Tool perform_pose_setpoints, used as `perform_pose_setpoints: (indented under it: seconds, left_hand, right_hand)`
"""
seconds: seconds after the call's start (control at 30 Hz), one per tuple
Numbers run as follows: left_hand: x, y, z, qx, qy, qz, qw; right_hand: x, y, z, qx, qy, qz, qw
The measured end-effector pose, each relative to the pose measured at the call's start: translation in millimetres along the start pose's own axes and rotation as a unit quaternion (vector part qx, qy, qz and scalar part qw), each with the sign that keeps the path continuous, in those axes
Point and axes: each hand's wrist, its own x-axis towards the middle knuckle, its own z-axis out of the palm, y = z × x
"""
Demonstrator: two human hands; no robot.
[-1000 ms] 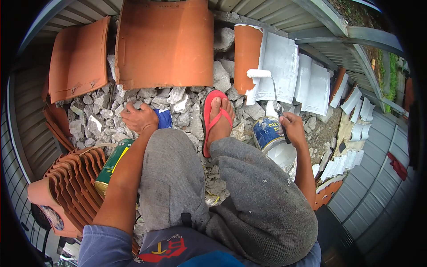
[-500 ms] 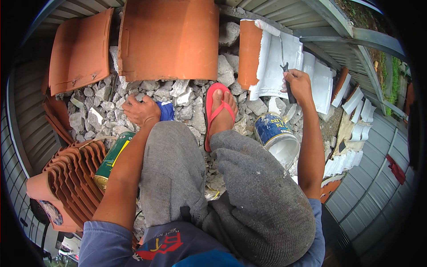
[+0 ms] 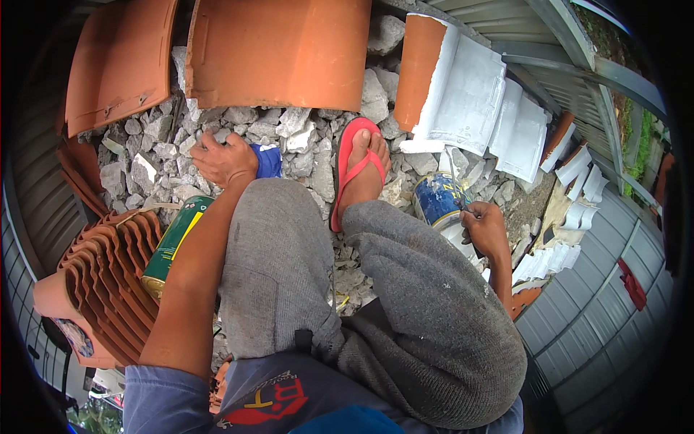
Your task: The person paints roof tiles using a paint roller, dipping the roller into a paint bucket and applying paint across the surfaces of the tiles.
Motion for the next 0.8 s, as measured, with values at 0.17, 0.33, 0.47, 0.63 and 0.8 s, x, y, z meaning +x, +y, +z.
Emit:
perform_pose_setpoints:
  seconds: [0.17, 0.33, 0.47, 0.63, 0.8]
  left_hand:
    - [-4, 5, -1, -0.015, -0.003, 0.0, 1.0]
    - [1, 0, -4, -0.019, -0.01, 0.014, 1.0]
    - [3, -3, -6, -0.012, -0.019, 0.006, 1.0]
    - [-1, 2, -2, -0.021, -0.021, 0.005, 1.0]
    - [0, 2, -5, -0.021, -0.024, 0.001, 0.999]
  right_hand:
    - [20, 21, 41, 0.166, 0.076, -0.069, 0.981]
    - [70, -30, 54, 0.288, 0.074, -0.07, 0.952]
    - [116, -92, 33, 0.346, 0.082, -0.122, 0.927]
    - [132, -131, 3, 0.355, 0.121, -0.143, 0.916]
    - [117, -102, 27, 0.374, 0.119, -0.119, 0.912]
